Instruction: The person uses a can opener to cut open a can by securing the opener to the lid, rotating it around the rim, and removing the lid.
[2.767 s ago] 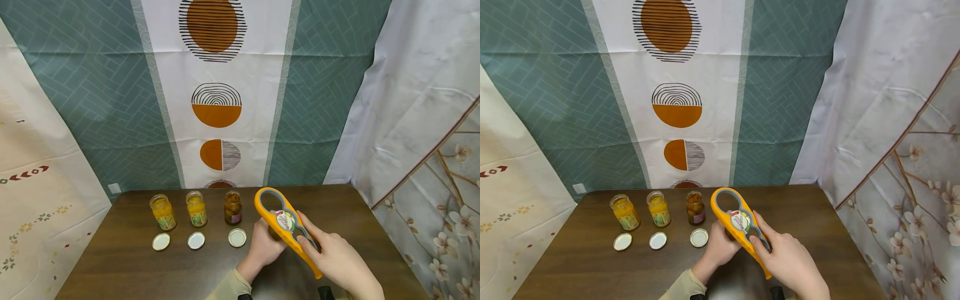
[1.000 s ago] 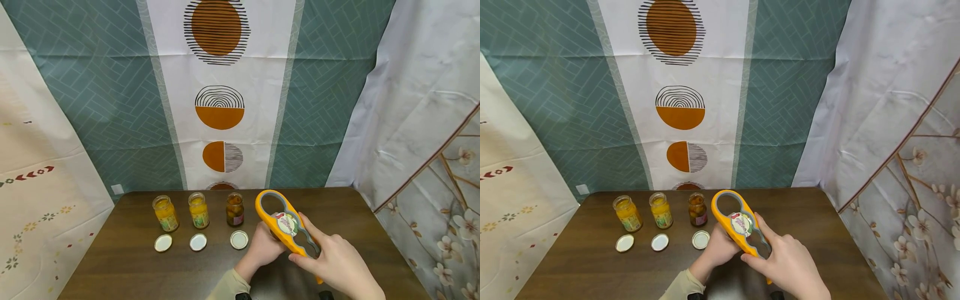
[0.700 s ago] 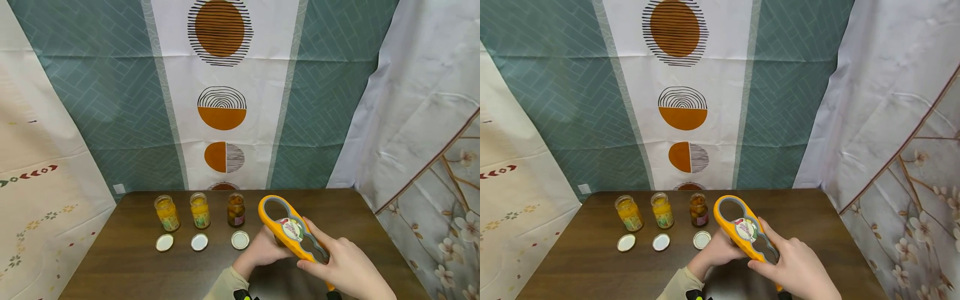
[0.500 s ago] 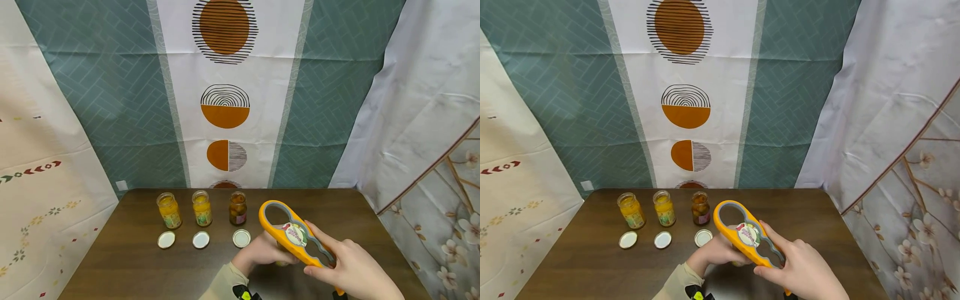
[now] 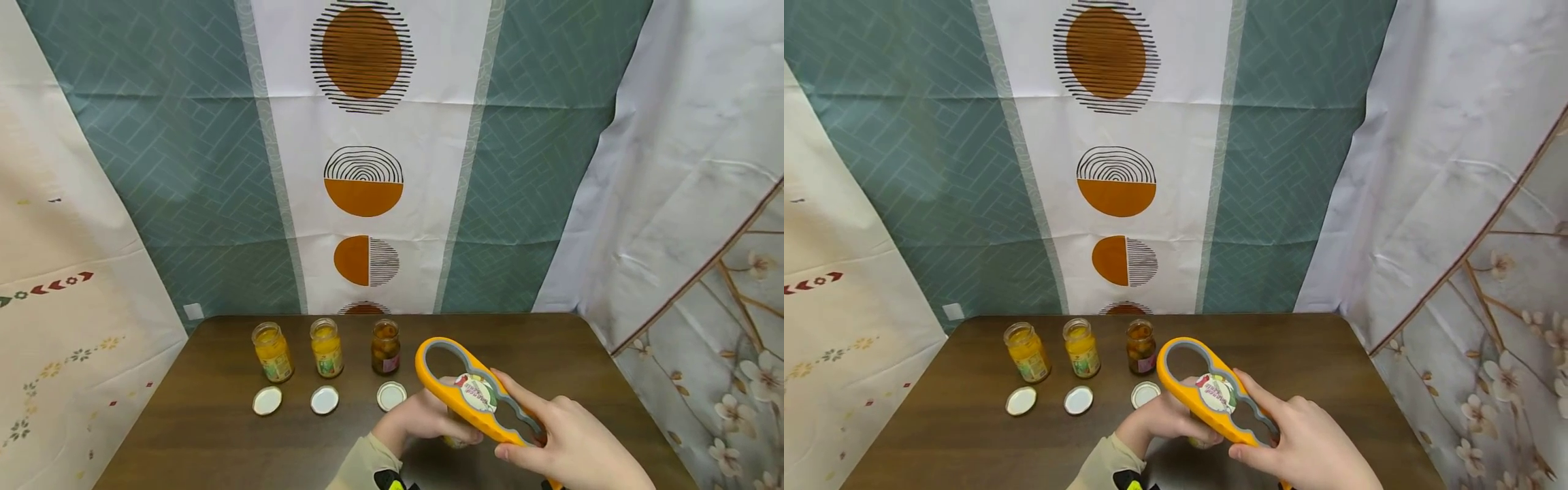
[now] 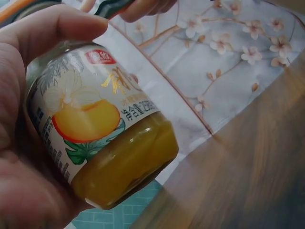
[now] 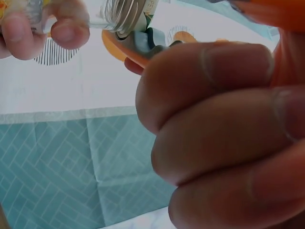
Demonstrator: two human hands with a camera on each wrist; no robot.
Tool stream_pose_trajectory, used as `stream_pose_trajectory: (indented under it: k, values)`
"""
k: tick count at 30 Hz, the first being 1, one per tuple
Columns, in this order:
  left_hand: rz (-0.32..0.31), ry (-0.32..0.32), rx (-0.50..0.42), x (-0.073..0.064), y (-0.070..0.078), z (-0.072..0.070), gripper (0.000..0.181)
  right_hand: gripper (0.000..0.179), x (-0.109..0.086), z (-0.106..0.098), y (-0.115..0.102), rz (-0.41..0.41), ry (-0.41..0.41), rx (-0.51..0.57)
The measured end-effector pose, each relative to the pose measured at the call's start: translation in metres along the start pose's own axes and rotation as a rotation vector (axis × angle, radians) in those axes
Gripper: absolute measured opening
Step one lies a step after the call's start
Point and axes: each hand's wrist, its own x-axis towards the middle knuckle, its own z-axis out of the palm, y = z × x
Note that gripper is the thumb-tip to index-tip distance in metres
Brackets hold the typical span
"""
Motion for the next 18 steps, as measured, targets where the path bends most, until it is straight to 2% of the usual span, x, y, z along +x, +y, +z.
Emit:
stream_pose_trajectory:
  k: [6,10,12,14,18]
  values:
    - [-0.104,-0.055,-0.061,-0.003,-0.0024,-0.0021,0.045,0.084,-0.0028,-0.0017,-0.0008,-0.028,0.003,-0.007]
    - [-0.09,-0.078,-0.066,-0.0029,-0.0014,-0.0021,0.042,0.087,-0.0049,-0.0035,-0.0022,-0.041,0.032,0.001]
    - [-0.083,-0.055,-0.067,-0.0025,-0.0011,-0.0015,0.043,0.089,-0.0046,-0.0047,-0.0025,-0.052,0.051,0.013]
    - [-0.091,-0.004,-0.057,-0.0025,-0.0008,-0.001,0.046,0.091,-0.0037,-0.006,-0.0023,-0.057,0.072,0.031]
    - [-0.138,0.1,-0.047,-0.0018,-0.004,0.0007,0.051,0.094,-0.0048,-0.0089,-0.001,-0.026,0.105,0.066]
